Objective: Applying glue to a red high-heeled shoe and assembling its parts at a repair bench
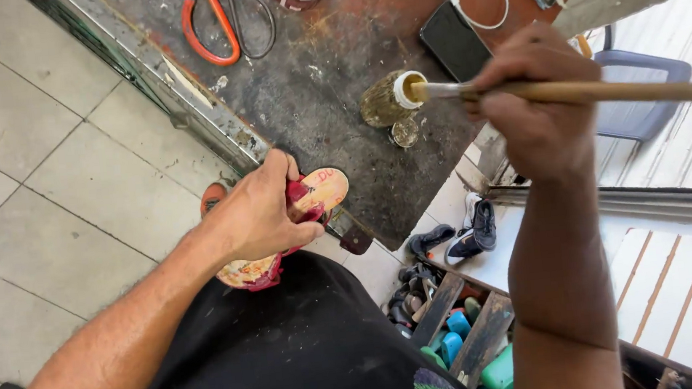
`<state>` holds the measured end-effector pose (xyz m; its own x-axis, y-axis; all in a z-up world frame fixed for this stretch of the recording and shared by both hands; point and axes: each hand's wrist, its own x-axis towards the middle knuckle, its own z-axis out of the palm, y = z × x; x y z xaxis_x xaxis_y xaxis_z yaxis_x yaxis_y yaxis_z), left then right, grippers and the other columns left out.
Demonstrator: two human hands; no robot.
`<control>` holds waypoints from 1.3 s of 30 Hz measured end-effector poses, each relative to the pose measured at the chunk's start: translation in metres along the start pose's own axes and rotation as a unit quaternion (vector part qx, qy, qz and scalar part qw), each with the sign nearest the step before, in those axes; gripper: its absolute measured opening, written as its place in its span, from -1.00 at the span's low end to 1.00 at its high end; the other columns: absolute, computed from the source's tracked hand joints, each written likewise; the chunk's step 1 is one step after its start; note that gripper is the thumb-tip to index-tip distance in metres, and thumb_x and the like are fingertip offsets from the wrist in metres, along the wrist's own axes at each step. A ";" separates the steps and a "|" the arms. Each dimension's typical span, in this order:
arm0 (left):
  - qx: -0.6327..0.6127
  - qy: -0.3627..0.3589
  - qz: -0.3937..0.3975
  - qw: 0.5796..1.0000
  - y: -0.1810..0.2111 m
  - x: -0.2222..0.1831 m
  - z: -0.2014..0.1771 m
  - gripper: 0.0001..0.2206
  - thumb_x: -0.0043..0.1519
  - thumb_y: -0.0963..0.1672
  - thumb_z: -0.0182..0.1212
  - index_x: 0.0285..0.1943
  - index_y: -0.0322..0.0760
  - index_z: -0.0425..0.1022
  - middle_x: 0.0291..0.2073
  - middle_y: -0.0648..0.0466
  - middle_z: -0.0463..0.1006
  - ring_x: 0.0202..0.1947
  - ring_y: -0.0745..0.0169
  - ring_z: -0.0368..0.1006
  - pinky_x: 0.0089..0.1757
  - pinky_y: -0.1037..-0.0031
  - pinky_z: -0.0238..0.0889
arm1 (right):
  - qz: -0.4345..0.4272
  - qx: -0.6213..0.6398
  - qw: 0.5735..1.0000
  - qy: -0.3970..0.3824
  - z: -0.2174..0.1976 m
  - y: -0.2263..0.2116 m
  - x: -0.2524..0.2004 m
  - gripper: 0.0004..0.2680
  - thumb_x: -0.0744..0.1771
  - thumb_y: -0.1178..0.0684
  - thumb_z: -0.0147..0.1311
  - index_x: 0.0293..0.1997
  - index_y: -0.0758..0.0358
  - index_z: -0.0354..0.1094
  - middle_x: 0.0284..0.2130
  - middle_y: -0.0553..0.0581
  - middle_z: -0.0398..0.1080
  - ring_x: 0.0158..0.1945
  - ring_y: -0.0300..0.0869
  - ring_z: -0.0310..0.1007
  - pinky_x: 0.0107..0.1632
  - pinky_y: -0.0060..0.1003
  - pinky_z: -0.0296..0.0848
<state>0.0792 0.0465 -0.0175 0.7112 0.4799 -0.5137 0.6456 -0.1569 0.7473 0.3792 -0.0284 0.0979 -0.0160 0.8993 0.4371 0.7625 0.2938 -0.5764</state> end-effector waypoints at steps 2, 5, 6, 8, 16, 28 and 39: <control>0.003 0.000 -0.005 1.000 0.000 0.000 0.001 -0.44 -0.06 0.03 0.46 -0.09 -0.14 0.11 -0.22 0.02 0.46 -0.25 0.02 0.38 -0.22 0.28 0.21 | -0.011 -0.035 0.998 -0.053 0.006 0.004 0.011 -0.88 0.27 0.40 0.07 -0.36 0.36 0.50 -0.49 0.11 0.43 -0.34 -0.16 0.25 -0.23 -0.22 0.26; 0.005 -0.001 -0.006 1.000 -0.001 0.000 0.001 -0.44 -0.06 0.03 0.46 -0.09 -0.12 0.11 -0.29 0.06 0.49 -0.30 0.04 0.37 -0.23 0.27 0.20 | 0.019 -0.081 0.995 -0.058 0.016 0.002 0.022 -0.91 0.27 0.34 0.10 -0.25 0.40 0.50 -0.36 0.22 0.42 -0.33 -0.14 0.34 -0.32 -0.28 0.30; 0.005 0.004 0.002 1.000 -0.002 0.000 0.002 -0.44 -0.06 0.03 0.46 -0.10 -0.12 0.11 -0.29 0.05 0.47 -0.32 0.03 0.35 -0.25 0.27 0.19 | 0.036 -0.077 0.994 -0.073 0.019 0.003 0.023 -0.92 0.28 0.36 0.12 -0.23 0.39 0.48 -0.36 0.21 0.42 -0.39 -0.19 0.34 -0.40 -0.35 0.31; 0.005 0.011 0.010 1.000 -0.006 0.001 0.002 -0.44 -0.07 0.03 0.47 -0.12 -0.12 0.11 -0.30 0.05 0.46 -0.35 0.02 0.33 -0.27 0.26 0.18 | 0.051 -0.075 0.992 -0.086 0.030 0.005 0.024 -0.91 0.30 0.38 0.14 -0.22 0.38 0.46 -0.36 0.20 0.42 -0.45 -0.24 0.34 -0.48 -0.42 0.32; -0.062 0.002 0.082 0.995 -0.012 0.002 0.000 -0.32 -0.07 0.00 0.57 0.06 -0.27 0.15 -0.27 -0.28 0.47 -0.17 -0.50 0.51 -0.17 -0.04 0.35 | 0.122 0.040 0.991 0.029 0.029 0.032 0.010 -0.87 0.20 0.35 0.22 -0.27 0.29 0.49 -0.42 0.23 0.44 -0.40 -0.15 0.46 -0.35 -0.31 0.45; -0.051 -0.008 0.064 0.997 -0.010 0.001 0.000 -0.30 -0.10 0.02 0.58 0.05 -0.23 0.14 -0.20 -0.29 0.50 -0.08 -0.49 0.51 -0.11 -0.06 0.37 | 0.184 0.413 0.857 0.247 0.041 0.056 -0.032 -0.90 0.35 0.21 0.09 -0.23 0.32 0.20 -0.43 0.40 0.37 -0.57 -0.02 0.47 -0.56 -0.24 0.55; -0.069 0.007 0.097 0.993 -0.017 0.006 0.006 -0.31 -0.10 -0.01 0.57 0.04 -0.23 0.12 -0.22 -0.25 0.46 -0.12 -0.52 0.50 -0.15 -0.10 0.36 | 0.165 0.386 0.907 0.031 0.091 0.006 -0.087 -0.82 0.33 0.13 0.15 -0.36 0.51 0.36 -0.28 0.61 0.47 -0.27 0.11 0.61 -0.27 -0.15 0.67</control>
<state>0.0743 0.0467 -0.0362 0.8142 0.4646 -0.3483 0.4515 -0.1294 0.8828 0.3265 -0.0758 -0.0067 0.1847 0.9666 0.1776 0.0381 0.1736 -0.9841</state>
